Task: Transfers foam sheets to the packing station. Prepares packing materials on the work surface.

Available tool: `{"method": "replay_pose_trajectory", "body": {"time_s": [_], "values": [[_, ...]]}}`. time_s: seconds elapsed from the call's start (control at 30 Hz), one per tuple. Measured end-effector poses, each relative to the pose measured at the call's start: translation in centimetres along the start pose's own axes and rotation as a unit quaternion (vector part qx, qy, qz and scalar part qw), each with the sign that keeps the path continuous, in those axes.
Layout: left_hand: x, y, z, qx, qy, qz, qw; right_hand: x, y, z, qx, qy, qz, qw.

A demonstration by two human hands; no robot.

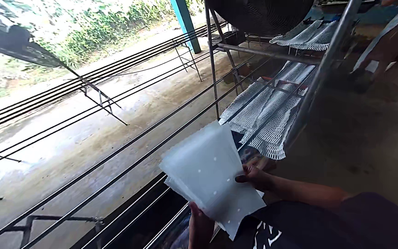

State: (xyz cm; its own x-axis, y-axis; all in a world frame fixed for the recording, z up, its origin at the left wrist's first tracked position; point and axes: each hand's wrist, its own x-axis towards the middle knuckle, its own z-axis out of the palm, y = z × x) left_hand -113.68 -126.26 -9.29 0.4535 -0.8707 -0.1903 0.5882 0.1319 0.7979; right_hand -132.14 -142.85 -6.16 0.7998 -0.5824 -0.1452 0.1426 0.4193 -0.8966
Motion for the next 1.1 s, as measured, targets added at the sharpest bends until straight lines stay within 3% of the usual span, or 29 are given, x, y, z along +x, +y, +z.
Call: {"method": "replay_pose_trajectory", "body": {"time_s": [0.13, 0.3, 0.4, 0.5, 0.63, 0.73, 0.83, 0.93, 1.1], "values": [[-4.2, 0.9, -4.1, 0.016, 0.069, 0.033, 0.997, -0.9, 2.4, 3.9, -0.025, -0.078, 0.041, 0.996], [-11.2, 2.7, -10.5, 0.029, 0.170, 0.085, 0.981, -2.3, 7.5, 12.8, -0.009, -0.096, 0.061, 0.993], [-15.6, 4.9, -14.4, 0.061, 0.270, 0.131, 0.952, -3.6, 11.0, 19.1, 0.022, -0.072, 0.077, 0.994], [-19.9, 7.3, -18.3, 0.123, 0.326, 0.172, 0.922, -4.6, 13.8, 23.6, -0.020, -0.065, 0.091, 0.994], [-26.2, 10.3, -21.9, 0.215, 0.394, 0.150, 0.881, -4.7, 17.1, 29.1, -0.119, -0.060, 0.107, 0.985], [-29.9, 12.1, -23.9, 0.170, 0.425, 0.138, 0.878, -3.7, 20.1, 33.7, -0.160, -0.087, 0.119, 0.976], [-32.2, 13.0, -26.6, 0.109, 0.457, 0.159, 0.868, -2.1, 24.1, 38.0, -0.067, -0.114, 0.124, 0.984], [-34.0, 14.0, -29.3, 0.080, 0.515, 0.178, 0.835, -0.2, 26.7, 42.8, -0.034, -0.160, 0.162, 0.973], [-37.1, 17.2, -34.7, 0.123, 0.625, 0.182, 0.749, 4.0, 30.1, 53.0, -0.092, -0.260, 0.199, 0.940]]}}
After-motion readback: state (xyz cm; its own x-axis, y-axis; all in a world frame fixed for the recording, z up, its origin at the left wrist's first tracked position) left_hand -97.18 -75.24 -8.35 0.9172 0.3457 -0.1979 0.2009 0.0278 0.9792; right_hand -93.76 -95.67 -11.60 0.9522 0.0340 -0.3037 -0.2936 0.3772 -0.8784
